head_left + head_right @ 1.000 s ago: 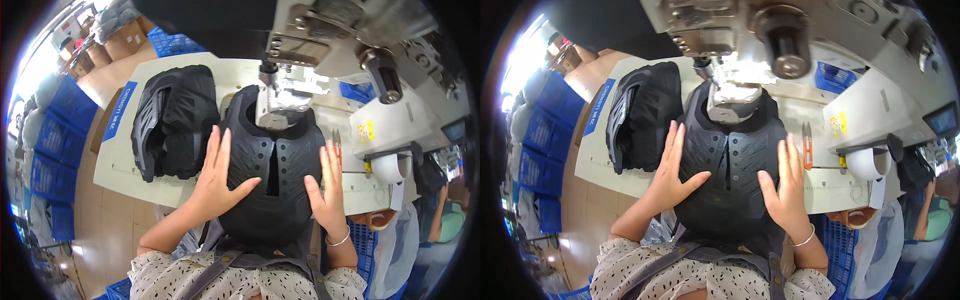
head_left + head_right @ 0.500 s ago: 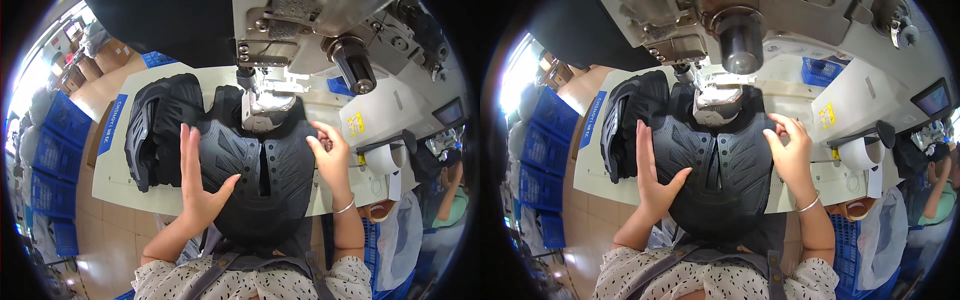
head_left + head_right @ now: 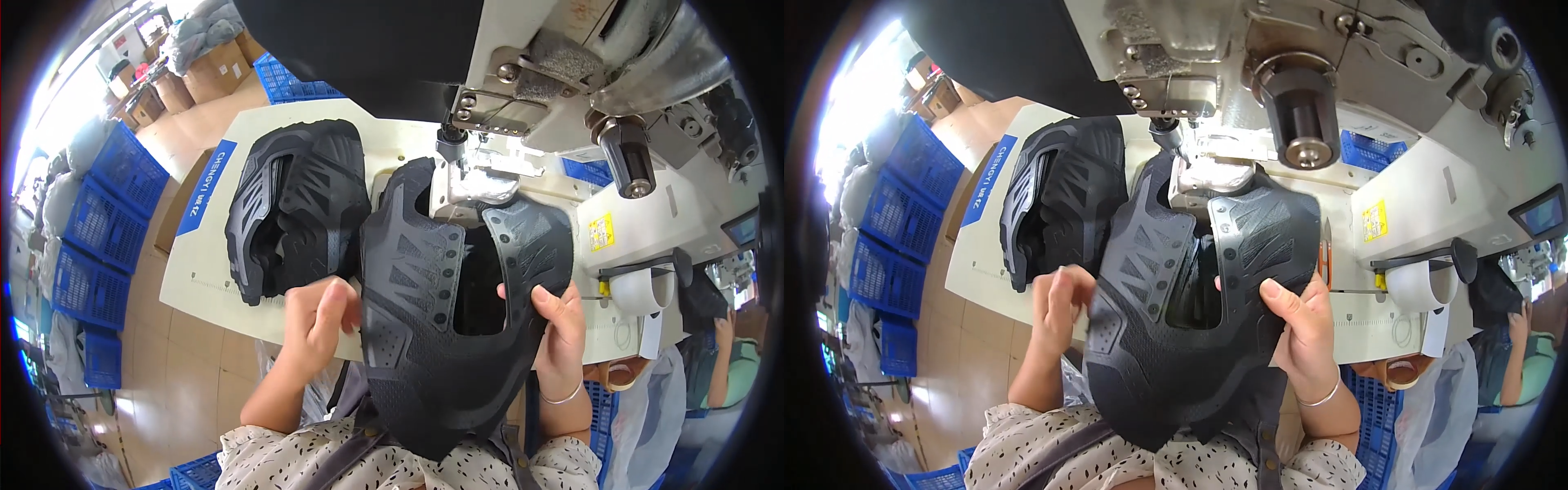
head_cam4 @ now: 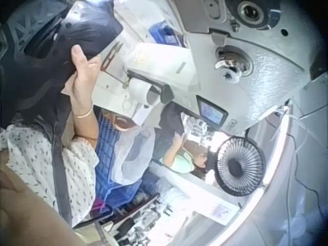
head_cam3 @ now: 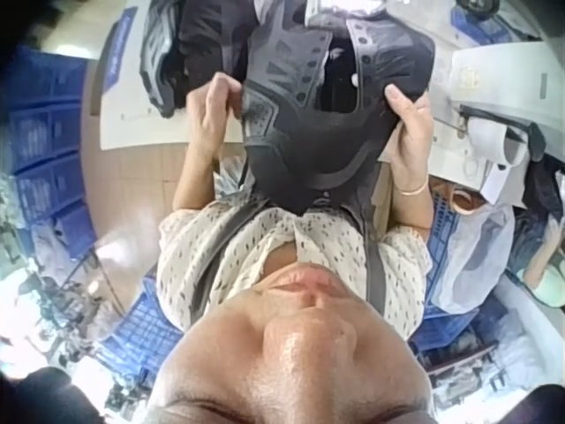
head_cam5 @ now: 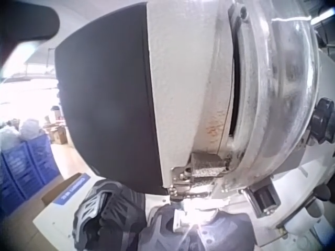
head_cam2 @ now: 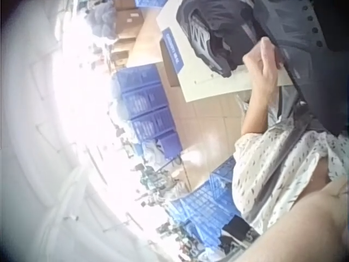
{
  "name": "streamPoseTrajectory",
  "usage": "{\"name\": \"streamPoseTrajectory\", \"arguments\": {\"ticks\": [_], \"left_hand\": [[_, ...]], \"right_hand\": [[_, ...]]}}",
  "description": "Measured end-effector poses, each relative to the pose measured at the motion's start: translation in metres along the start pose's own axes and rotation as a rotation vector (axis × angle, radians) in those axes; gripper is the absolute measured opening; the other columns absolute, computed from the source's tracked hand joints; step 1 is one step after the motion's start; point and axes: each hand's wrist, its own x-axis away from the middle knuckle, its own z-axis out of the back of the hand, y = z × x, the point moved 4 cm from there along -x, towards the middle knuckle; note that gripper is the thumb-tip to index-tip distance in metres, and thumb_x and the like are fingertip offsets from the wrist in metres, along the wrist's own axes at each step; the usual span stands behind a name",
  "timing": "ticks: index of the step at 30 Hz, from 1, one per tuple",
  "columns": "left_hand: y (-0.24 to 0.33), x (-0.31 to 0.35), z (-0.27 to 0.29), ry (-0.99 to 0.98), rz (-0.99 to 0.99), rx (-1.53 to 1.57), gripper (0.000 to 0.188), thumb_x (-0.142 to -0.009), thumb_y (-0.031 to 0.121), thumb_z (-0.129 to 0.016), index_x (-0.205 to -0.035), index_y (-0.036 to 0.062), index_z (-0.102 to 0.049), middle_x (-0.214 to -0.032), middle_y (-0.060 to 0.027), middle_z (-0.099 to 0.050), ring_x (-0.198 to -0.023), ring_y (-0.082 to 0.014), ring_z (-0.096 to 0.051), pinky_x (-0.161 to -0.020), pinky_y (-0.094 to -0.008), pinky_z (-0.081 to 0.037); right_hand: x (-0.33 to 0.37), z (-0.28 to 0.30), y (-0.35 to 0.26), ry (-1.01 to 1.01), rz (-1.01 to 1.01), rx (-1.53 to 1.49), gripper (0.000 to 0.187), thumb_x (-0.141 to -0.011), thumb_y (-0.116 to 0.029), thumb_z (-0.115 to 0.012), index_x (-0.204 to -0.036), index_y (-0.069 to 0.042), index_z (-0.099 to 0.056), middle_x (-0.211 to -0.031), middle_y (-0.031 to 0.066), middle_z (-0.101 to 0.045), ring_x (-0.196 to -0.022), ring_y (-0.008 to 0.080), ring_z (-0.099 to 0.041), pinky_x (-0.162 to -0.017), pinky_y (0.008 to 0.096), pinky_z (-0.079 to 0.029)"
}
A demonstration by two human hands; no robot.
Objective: The worker is using a sewing machine to stitch together black shoe components, including trimming excess material with scissors.
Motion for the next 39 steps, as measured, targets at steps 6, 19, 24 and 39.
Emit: {"name": "streamPoseTrajectory", "arguments": {"ticks": [6,19,24,39], "left_hand": [[0.020,-0.002,-0.057,-0.204,0.393,0.650,0.028,-0.090,0.010,-0.044,-0.114,-0.0020,-0.051,-0.101,-0.0101,-0.060,-0.087,-0.0151,-0.059,-0.073,-0.0270,-0.049],[0.043,-0.053,-0.068,-0.243,0.084,0.595,0.039,-0.085,0.003,-0.042,-0.123,-0.0056,-0.038,-0.116,-0.0182,-0.055,-0.103,-0.0225,-0.056,-0.091,-0.0337,-0.044],[0.043,-0.053,-0.071,-0.273,0.053,0.585,0.032,-0.089,0.003,-0.041,-0.121,-0.0042,-0.042,-0.114,-0.0141,-0.057,-0.104,-0.0182,-0.054,-0.093,-0.0321,-0.041],[0.027,-0.031,-0.070,-0.085,0.007,0.166,0.038,-0.093,0.018,-0.050,-0.058,0.0065,-0.042,-0.054,0.0092,-0.036,-0.051,-0.0011,-0.029,-0.044,-0.0207,-0.024]], "right_hand": [[0.002,-0.005,-0.001,0.045,0.136,0.073,0.034,-0.083,-0.004,-0.051,-0.114,0.009,-0.045,-0.099,0.0183,-0.061,-0.083,0.0239,-0.064,-0.070,0.0313,-0.055],[-0.020,0.006,-0.009,0.098,0.194,0.113,0.037,-0.085,-0.009,-0.047,-0.119,0.005,-0.043,-0.104,0.0159,-0.059,-0.091,0.0197,-0.061,-0.080,0.0298,-0.052],[-0.014,0.013,-0.007,0.104,0.309,0.245,0.047,-0.082,-0.007,-0.052,-0.125,0.005,-0.036,-0.108,0.0174,-0.056,-0.093,0.0212,-0.060,-0.082,0.0325,-0.051],[0.000,0.022,-0.010,0.132,0.318,0.464,0.032,-0.085,-0.009,-0.056,-0.114,0.004,-0.049,-0.107,0.0109,-0.058,-0.096,0.0155,-0.056,-0.086,0.0270,-0.045]]}}
